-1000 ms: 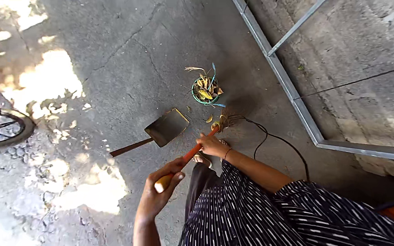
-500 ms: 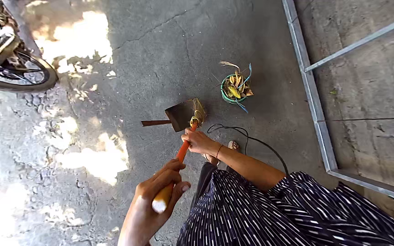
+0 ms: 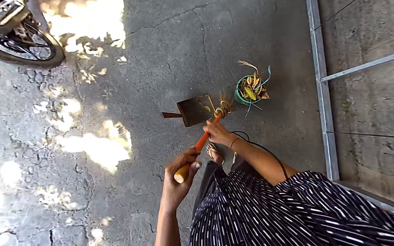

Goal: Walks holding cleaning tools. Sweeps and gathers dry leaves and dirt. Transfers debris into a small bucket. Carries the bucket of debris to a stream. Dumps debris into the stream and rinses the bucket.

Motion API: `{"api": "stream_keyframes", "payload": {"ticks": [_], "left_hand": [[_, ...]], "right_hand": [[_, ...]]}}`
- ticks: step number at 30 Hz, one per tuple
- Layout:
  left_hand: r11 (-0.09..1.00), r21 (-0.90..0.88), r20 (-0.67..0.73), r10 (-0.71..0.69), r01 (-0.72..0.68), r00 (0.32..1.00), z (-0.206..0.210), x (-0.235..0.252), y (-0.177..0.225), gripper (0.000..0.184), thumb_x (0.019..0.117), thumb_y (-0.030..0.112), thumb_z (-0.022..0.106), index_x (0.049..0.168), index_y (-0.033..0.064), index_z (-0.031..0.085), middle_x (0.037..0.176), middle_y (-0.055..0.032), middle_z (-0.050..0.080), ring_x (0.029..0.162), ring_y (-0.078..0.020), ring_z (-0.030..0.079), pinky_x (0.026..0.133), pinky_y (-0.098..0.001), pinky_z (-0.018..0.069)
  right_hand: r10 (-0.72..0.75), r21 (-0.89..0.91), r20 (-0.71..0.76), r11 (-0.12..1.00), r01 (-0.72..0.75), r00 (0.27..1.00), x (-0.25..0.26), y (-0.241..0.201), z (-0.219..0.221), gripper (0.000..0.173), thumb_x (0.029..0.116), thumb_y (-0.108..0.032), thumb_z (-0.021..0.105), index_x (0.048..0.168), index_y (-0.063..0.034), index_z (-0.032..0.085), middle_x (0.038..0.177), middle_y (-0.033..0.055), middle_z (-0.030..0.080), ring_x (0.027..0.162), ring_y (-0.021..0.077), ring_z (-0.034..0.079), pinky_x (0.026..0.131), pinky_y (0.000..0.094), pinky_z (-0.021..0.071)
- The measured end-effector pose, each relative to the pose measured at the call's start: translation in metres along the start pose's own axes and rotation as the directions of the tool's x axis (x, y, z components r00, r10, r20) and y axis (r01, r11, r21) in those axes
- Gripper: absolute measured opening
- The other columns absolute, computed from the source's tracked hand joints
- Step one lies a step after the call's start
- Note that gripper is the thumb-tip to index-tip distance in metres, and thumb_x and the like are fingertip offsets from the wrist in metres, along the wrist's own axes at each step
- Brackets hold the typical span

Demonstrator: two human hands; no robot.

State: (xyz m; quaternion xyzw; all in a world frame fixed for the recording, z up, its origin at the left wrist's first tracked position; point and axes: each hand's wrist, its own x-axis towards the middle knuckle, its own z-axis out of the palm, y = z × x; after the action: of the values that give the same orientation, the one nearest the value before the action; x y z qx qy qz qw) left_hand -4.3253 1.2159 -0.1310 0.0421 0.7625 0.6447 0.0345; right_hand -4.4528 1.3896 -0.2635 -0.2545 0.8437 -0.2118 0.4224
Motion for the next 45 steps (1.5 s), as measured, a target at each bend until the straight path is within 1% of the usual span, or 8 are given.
{"api": "stream_keyframes", "payload": {"ticks": [8,12,20,32,37,40,43,45], "left_hand": [[0.987,0.136,0.092,0.073,-0.085,0.993,-0.052,-0.013,0.077,0.026,0.1016,0.034,0.065,0.09,0.0102,0.068,0.11,-0.0035,0.076,0.12,-0.0209,0.068,0.111,-0.043,0.052],[0.988,0.103,0.096,0.104,-0.114,0.99,-0.077,-0.015,0.094,0.021,0.1012,0.037,0.065,0.093,0.0177,0.07,0.111,0.002,0.077,0.118,-0.0197,0.069,0.11,-0.0413,0.053],[1.0,-0.029,0.031,-0.009,0.01,0.999,-0.027,-0.005,0.005,0.023,0.0997,0.025,0.067,0.093,0.0034,0.071,0.112,-0.0085,0.075,0.12,-0.0218,0.068,0.11,-0.0415,0.0515],[0.978,0.132,0.072,0.156,-0.164,0.985,-0.022,-0.008,0.124,0.02,0.1001,0.027,0.068,0.089,0.0111,0.066,0.11,-0.0018,0.077,0.118,-0.0218,0.069,0.111,-0.0415,0.0532],[0.953,0.064,0.202,0.277,-0.295,0.939,0.026,0.026,0.137,0.03,0.1027,0.027,0.064,0.086,0.0018,0.063,0.105,-0.0122,0.074,0.115,-0.0236,0.07,0.104,-0.0395,0.0565],[0.934,0.03,0.223,0.342,-0.357,0.913,0.053,0.051,0.14,0.033,0.1007,0.03,0.067,0.095,-0.0024,0.064,0.106,-0.0143,0.073,0.109,-0.0173,0.07,0.096,-0.0307,0.0569],[0.968,0.033,0.237,0.235,-0.249,0.943,0.046,0.074,0.112,0.053,0.0926,0.039,0.074,0.124,-0.0014,0.062,0.128,-0.0087,0.069,0.126,-0.0163,0.063,0.108,-0.0364,0.0535],[0.993,0.114,0.178,-0.028,0.007,0.984,0.027,0.082,0.055,0.041,0.092,0.03,0.075,0.118,0.0,0.066,0.118,-0.0051,0.072,0.113,-0.0112,0.068,0.101,-0.0338,0.0561]], "right_hand": [[-0.203,0.015,-0.027,0.979,0.203,0.979,-0.021,-0.079,-0.017,0.025,0.0892,-0.005,0.064,0.112,0.0065,0.065,0.123,0.0293,0.059,0.104,0.0439,0.063,0.083,0.0591,0.0488],[-0.169,-0.049,-0.034,0.985,0.167,0.985,-0.038,-0.103,-0.034,0.025,0.0922,-0.007,0.062,0.115,0.0044,0.065,0.125,0.0266,0.059,0.101,0.041,0.065,0.08,0.0565,0.0496],[0.027,0.014,0.025,1.0,-0.027,0.999,-0.004,-0.026,0.007,0.027,0.0917,-0.001,0.06,0.117,0.0081,0.063,0.132,0.0303,0.055,0.113,0.0448,0.06,0.092,0.0584,0.0469],[-0.229,0.115,-0.233,0.958,0.261,0.945,-0.063,-0.07,-0.021,0.019,0.0952,-0.01,0.065,0.109,0.0026,0.067,0.108,0.0224,0.063,0.094,0.0361,0.065,0.079,0.0503,0.0516],[-0.099,0.156,-0.562,0.962,0.223,0.821,-0.09,-0.029,-0.017,0.027,0.0931,-0.018,0.071,0.113,-0.0003,0.071,0.11,0.0222,0.068,0.086,0.0342,0.071,0.073,0.0501,0.0585],[-0.02,0.155,-0.606,0.978,0.143,0.795,-0.105,-0.007,-0.03,0.028,0.0933,-0.024,0.075,0.109,-0.0007,0.071,0.107,0.023,0.066,0.083,0.0352,0.069,0.069,0.0515,0.0577],[0.01,0.172,-0.667,0.975,0.14,0.745,-0.118,0.025,-0.033,0.021,0.0913,-0.017,0.072,0.104,0.0007,0.073,0.101,0.023,0.069,0.086,0.0369,0.07,0.072,0.0553,0.0572],[0.053,0.206,-0.644,0.973,0.106,0.763,-0.129,0.048,-0.036,0.024,0.0956,-0.019,0.065,0.107,-0.0001,0.073,0.106,0.0205,0.071,0.096,0.035,0.07,0.08,0.0549,0.0565]]}}
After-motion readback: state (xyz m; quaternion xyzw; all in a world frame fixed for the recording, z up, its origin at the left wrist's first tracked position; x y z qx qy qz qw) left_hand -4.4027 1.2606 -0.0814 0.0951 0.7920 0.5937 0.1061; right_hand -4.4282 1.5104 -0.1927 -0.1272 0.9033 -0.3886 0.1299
